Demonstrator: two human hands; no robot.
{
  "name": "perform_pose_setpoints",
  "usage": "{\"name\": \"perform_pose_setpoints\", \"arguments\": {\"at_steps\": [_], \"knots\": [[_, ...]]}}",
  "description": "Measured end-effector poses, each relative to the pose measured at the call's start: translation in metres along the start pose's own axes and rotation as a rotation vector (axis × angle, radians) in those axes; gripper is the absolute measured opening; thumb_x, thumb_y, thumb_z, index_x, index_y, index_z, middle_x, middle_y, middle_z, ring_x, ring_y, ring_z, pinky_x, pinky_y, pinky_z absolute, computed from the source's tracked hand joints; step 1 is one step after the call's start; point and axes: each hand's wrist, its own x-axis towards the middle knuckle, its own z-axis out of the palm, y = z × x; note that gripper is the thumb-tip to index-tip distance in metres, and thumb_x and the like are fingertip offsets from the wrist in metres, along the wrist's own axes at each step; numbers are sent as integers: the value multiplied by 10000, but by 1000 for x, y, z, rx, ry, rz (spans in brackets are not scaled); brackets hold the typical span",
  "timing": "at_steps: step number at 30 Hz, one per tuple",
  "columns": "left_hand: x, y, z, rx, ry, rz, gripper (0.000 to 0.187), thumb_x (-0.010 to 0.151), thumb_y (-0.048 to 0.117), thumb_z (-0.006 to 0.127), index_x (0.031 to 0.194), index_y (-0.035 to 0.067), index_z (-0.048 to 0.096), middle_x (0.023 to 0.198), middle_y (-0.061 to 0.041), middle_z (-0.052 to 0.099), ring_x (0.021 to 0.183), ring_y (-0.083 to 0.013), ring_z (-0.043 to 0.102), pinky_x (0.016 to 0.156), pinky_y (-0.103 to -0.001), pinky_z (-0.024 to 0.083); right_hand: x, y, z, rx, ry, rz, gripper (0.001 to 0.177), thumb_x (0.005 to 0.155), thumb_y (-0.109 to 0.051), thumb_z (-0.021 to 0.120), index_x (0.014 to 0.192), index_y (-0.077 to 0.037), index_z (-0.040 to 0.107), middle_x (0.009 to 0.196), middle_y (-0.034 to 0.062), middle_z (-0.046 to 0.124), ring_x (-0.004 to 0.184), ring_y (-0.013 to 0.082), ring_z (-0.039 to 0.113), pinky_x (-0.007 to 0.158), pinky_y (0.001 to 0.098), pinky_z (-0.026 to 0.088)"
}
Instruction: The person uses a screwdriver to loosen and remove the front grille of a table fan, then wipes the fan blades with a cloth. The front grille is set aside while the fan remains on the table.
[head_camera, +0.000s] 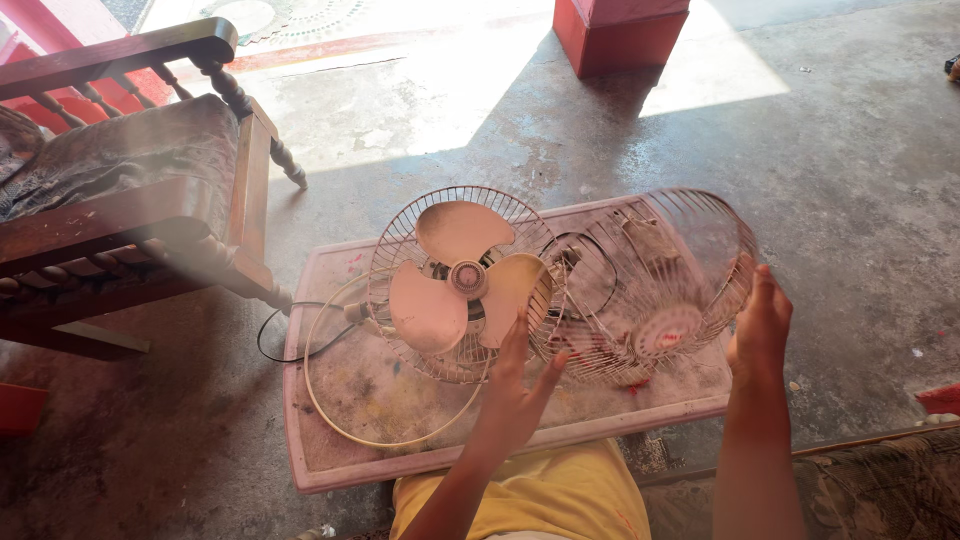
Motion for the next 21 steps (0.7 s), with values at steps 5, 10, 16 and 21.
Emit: {"name": "perform_pose_setpoints", "arguments": {"at_steps": [5, 10, 16, 21], "knots": [[-2, -5, 15, 57, -118, 21, 994, 973, 599, 538, 1618, -46, 142, 1703, -274, 175, 1596, -380, 166, 1260, -449, 182, 19, 24, -25, 223, 91, 7, 497, 1118, -407, 473, 1405, -4, 520, 1344, 136, 614, 1202, 207, 559, 1057, 402, 456], [-7, -14, 36, 17, -199, 0, 1067, 975, 594, 544, 1622, -53, -5, 1700, -320, 52, 1603, -405, 58, 1256, -452, 129, 16, 20, -44, 333, 18, -7, 441, 1096, -394, 446, 1356, -51, 540, 1317, 102, 646, 1185, 204, 644, 948, 391, 500], [-7, -27, 56, -57, -232, 50, 1042, 1031, 569, 529, 1614, -59, -63, 1723, -327, 19, 1624, -409, 31, 1283, -461, 111, -3, 1, -53, 314, -35, -59, 482, 1106, -435, 417, 1291, -47, 634, 1318, 132, 674, 1214, 240, 644, 1044, 393, 497], [4, -42, 69, -293, -263, -111, 1073, 937, 605, 509, 1606, 5, -78, 1708, -245, 64, 1534, -364, 288, 1197, -423, 316, -8, -5, -60, 329, -42, 12, 491, 1086, -486, 435, 1298, -86, 624, 1322, 84, 672, 1231, 207, 600, 1026, 418, 453]]}}
